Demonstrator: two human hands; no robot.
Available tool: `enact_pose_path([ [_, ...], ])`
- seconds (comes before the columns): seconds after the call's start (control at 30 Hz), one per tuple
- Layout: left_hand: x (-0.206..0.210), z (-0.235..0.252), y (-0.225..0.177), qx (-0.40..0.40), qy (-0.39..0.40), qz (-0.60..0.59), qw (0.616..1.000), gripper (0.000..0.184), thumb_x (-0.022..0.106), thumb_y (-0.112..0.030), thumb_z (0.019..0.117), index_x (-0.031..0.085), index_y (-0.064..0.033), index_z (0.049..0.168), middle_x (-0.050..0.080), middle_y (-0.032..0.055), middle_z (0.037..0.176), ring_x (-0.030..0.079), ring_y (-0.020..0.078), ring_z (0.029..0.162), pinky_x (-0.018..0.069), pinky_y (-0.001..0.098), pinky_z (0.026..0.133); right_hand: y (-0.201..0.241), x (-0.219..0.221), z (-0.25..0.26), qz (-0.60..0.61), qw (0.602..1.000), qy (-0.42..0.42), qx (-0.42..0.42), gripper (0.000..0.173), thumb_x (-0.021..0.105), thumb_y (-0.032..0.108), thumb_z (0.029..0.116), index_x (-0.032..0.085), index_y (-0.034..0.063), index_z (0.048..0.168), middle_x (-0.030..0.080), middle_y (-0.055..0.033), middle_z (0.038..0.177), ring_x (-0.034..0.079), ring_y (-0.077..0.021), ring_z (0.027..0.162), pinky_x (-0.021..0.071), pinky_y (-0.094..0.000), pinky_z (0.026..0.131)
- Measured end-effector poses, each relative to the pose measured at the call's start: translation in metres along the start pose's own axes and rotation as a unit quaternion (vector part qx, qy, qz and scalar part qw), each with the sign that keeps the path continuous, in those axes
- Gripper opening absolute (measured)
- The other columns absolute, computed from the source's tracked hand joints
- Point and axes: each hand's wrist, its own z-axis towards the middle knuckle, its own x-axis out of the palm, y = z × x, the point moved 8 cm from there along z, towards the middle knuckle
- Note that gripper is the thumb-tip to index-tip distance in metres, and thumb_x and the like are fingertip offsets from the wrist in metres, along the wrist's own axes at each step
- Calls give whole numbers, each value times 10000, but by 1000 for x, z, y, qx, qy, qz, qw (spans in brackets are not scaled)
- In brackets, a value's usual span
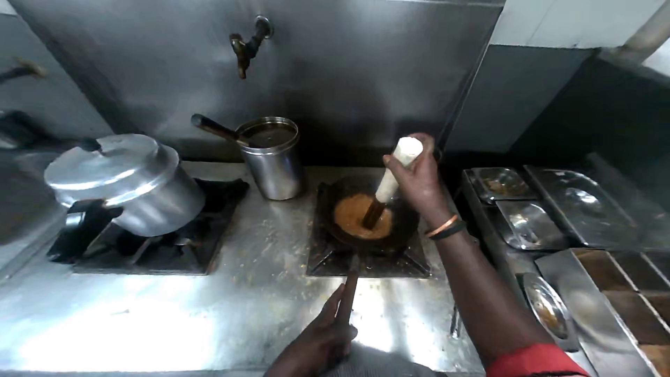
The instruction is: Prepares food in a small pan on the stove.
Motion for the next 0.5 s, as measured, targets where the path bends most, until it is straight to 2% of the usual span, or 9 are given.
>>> enact_pose_path([
  [0.03,9,-4,-5,9,-5,-29,1000,886,644,-174,953,91,-253,1641,606,52,932,581,99,648,511,236,564,11,-3,-5,-41,998,28,-24,693,777,370,903,439,70,1428,676,-143,1106,706,-211,909,616,-423,793],
  [0.1,22,-10,-16,29,-13,-87,996,838,631,-157,955,148,-235,1634,582,41,845,544,94,589,472,226,504,37,-15,-17,-78,993,11,-93,631,763,480,896,548,93,1345,700,-97,1030,700,-191,846,607,-426,737],
  [0.13,27,-11,-19,42,-13,-105,993,835,632,-161,946,156,-219,1629,584,34,822,546,92,575,478,226,494,47,-22,-23,-48,989,-24,-136,560,767,453,899,589,80,1277,698,-76,1008,694,-162,845,603,-391,734],
  [0.17,30,-11,-21,54,-13,-112,992,836,630,-170,947,146,-203,1628,590,32,822,555,92,574,490,229,496,52,-27,-26,27,983,-52,-172,480,776,348,908,587,41,1225,680,-70,1013,685,-140,859,605,-341,749],
  [0.2,33,-10,-21,62,-13,-113,992,827,618,-172,956,137,-195,1628,594,31,831,559,93,580,499,231,502,47,-25,-25,133,972,-54,-185,438,761,218,928,528,-2,1226,655,-84,1021,688,-157,859,627,-330,753],
  [0.27,34,-9,-18,73,-21,-121,990,815,613,-167,955,152,-187,1626,592,36,824,558,100,572,503,239,499,13,-9,-13,266,957,-45,-106,484,744,175,943,447,6,1286,686,-101,956,727,-213,766,663,-382,677],
  [0.33,35,-7,-13,86,-22,-129,988,828,614,-162,949,142,-180,1629,601,38,819,565,99,562,508,239,495,-10,0,1,257,965,-38,-39,516,727,280,963,450,26,1318,687,-73,872,707,-184,680,643,-359,621],
  [0.4,35,-7,-12,95,-22,-126,987,827,604,-152,962,124,-158,1635,610,46,833,577,107,574,521,245,506,-3,-7,3,245,969,-25,-38,478,694,327,984,470,43,1297,677,-44,828,694,-158,638,638,-339,588],
  [0.5,33,-4,-12,88,-36,-112,989,847,618,-157,958,110,-155,1636,611,39,840,575,99,570,514,233,496,-13,-14,-17,296,949,-67,-86,458,704,259,968,474,41,1299,670,-31,868,692,-154,696,643,-350,625],
])
